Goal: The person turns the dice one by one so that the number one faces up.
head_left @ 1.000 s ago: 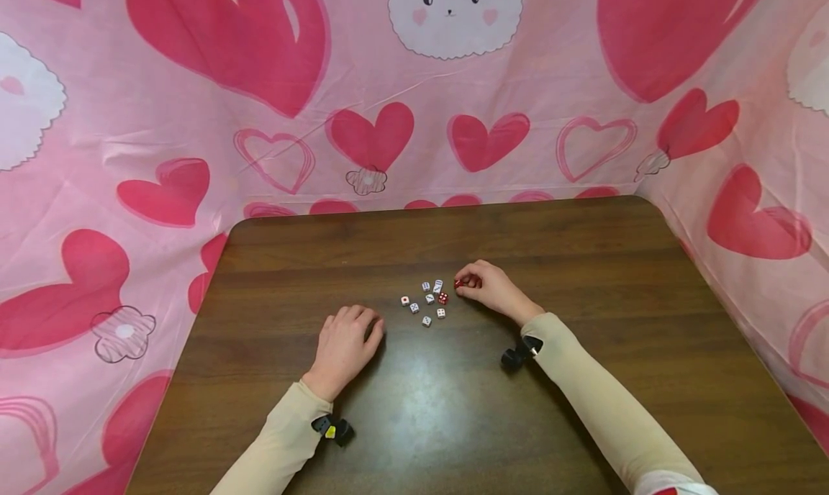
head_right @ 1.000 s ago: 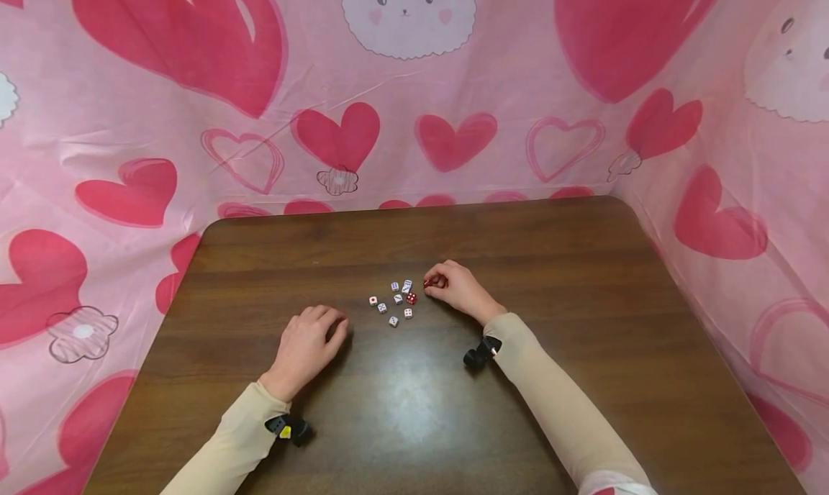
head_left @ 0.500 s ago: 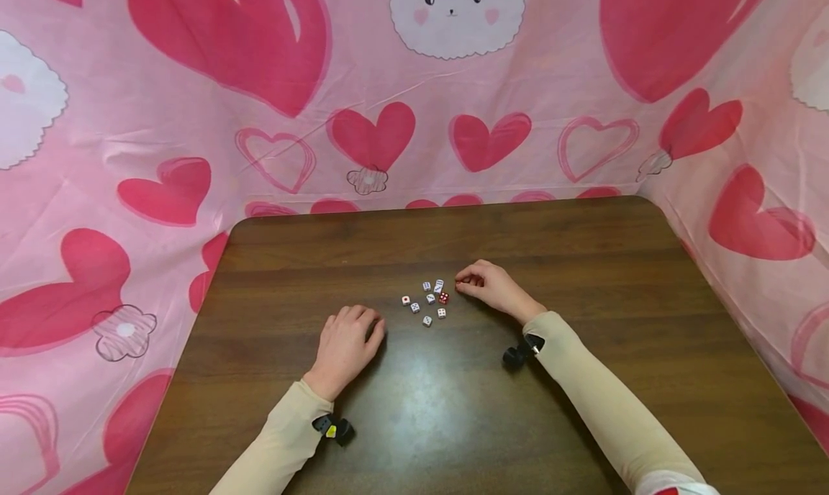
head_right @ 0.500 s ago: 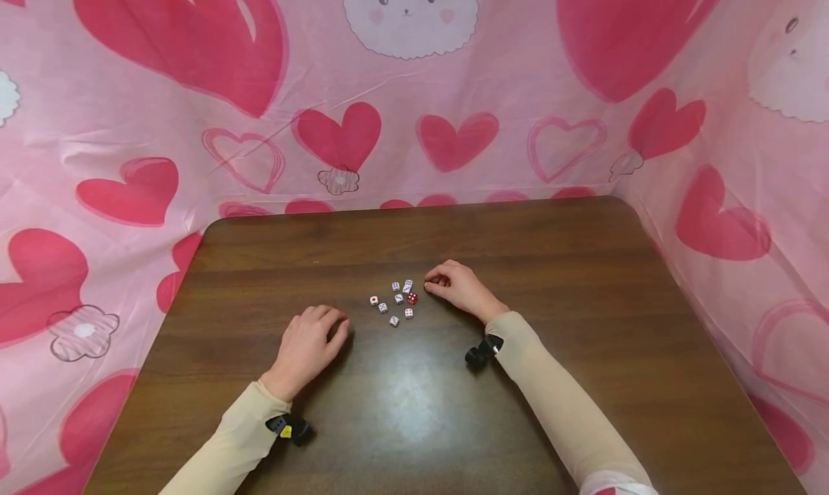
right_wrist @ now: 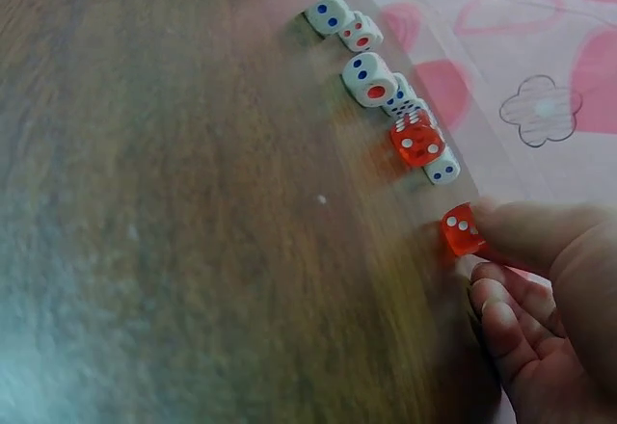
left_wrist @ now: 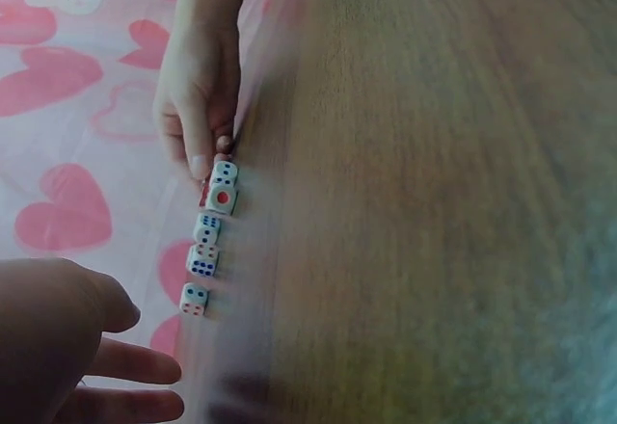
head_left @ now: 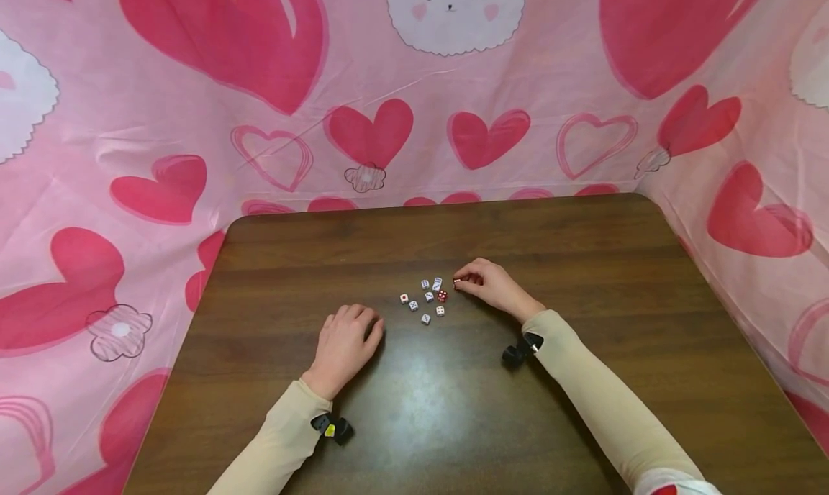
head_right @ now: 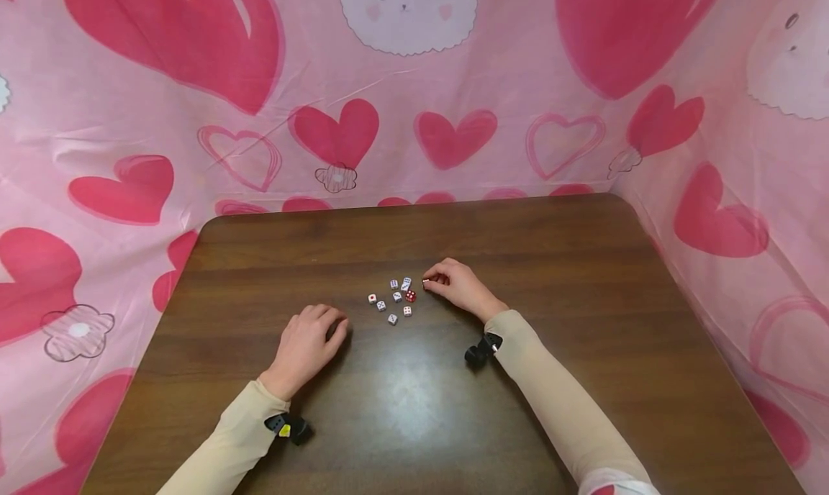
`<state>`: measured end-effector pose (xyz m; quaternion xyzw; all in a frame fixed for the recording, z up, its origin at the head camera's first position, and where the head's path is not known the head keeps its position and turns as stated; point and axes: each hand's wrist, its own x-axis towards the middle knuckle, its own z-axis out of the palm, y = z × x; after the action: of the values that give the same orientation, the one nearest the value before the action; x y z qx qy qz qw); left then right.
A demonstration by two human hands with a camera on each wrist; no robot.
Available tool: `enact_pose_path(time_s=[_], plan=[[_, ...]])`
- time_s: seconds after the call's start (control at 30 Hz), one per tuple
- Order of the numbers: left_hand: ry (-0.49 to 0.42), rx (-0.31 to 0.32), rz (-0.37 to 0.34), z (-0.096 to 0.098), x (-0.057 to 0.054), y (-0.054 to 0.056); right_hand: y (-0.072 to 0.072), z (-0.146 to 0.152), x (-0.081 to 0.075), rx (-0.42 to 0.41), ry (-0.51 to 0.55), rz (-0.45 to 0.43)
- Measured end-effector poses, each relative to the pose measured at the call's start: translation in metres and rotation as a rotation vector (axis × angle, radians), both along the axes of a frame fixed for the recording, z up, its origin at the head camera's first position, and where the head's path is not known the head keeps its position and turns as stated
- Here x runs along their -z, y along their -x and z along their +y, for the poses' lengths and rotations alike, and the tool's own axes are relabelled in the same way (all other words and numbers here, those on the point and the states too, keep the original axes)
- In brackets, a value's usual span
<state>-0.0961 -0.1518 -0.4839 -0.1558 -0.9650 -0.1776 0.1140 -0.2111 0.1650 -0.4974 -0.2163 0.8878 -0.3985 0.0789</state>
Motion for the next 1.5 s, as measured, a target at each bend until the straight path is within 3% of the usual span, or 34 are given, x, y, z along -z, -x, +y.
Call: enact_pose_path(time_s=[1.5], plan=[[0.001,0.007,0.005,0.003,0.0005,-0.0017,0.0003,0.0032,0.0017,-0.04,0.024,0.025]])
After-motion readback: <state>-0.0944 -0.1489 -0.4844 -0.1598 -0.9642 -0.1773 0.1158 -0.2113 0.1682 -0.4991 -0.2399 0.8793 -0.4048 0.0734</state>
